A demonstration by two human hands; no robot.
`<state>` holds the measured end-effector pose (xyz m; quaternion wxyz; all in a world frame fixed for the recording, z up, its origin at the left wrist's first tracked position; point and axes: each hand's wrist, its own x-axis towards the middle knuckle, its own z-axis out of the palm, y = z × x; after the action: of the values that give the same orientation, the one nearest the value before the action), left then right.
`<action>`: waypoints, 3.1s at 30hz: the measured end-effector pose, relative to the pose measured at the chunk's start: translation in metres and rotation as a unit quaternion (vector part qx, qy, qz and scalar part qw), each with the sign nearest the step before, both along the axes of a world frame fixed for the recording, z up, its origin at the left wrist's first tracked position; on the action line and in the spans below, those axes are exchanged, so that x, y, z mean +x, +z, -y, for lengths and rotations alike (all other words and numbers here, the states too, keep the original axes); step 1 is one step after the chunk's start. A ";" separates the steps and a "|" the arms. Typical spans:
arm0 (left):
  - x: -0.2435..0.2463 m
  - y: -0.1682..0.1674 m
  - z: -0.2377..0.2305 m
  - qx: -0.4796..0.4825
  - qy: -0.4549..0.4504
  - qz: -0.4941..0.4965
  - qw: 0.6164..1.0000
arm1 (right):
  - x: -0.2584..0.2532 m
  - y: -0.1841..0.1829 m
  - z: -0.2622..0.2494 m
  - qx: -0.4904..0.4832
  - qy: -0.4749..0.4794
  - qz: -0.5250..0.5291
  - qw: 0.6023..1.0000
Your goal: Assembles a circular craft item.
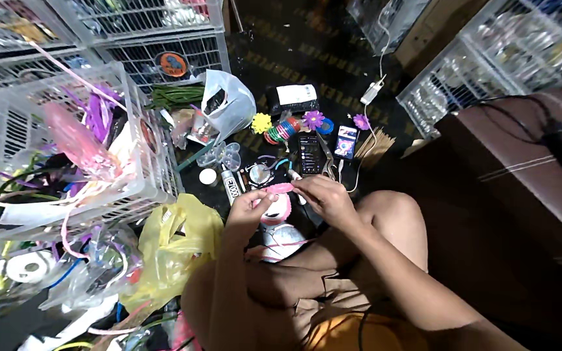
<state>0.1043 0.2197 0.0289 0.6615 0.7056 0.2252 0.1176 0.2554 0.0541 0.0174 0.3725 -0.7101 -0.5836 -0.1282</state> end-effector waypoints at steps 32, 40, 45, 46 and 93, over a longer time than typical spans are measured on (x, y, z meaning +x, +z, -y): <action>0.009 -0.009 -0.021 -0.216 0.269 0.062 0.936 | 0.016 -0.123 -0.036 -0.281 -0.443 -0.487 0.699; 0.008 -0.052 -0.032 -0.062 0.178 -0.144 0.972 | 0.049 -0.147 -0.052 -0.228 -0.340 -0.441 0.799; 0.028 -0.097 -0.029 0.174 -0.035 -0.413 0.893 | 0.063 -0.114 -0.048 -0.138 -0.300 -0.494 0.804; 0.032 -0.101 -0.026 0.196 -0.045 -0.431 0.880 | 0.066 -0.105 -0.045 -0.102 -0.286 -0.518 0.800; 0.019 0.026 0.023 0.057 0.295 0.079 0.951 | -0.008 0.039 -0.008 0.063 0.004 -0.253 0.965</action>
<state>0.1230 0.1962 0.0552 0.5714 0.6329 0.3633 0.3754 0.2476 0.0622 0.0567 0.5528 -0.6917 -0.4642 0.0206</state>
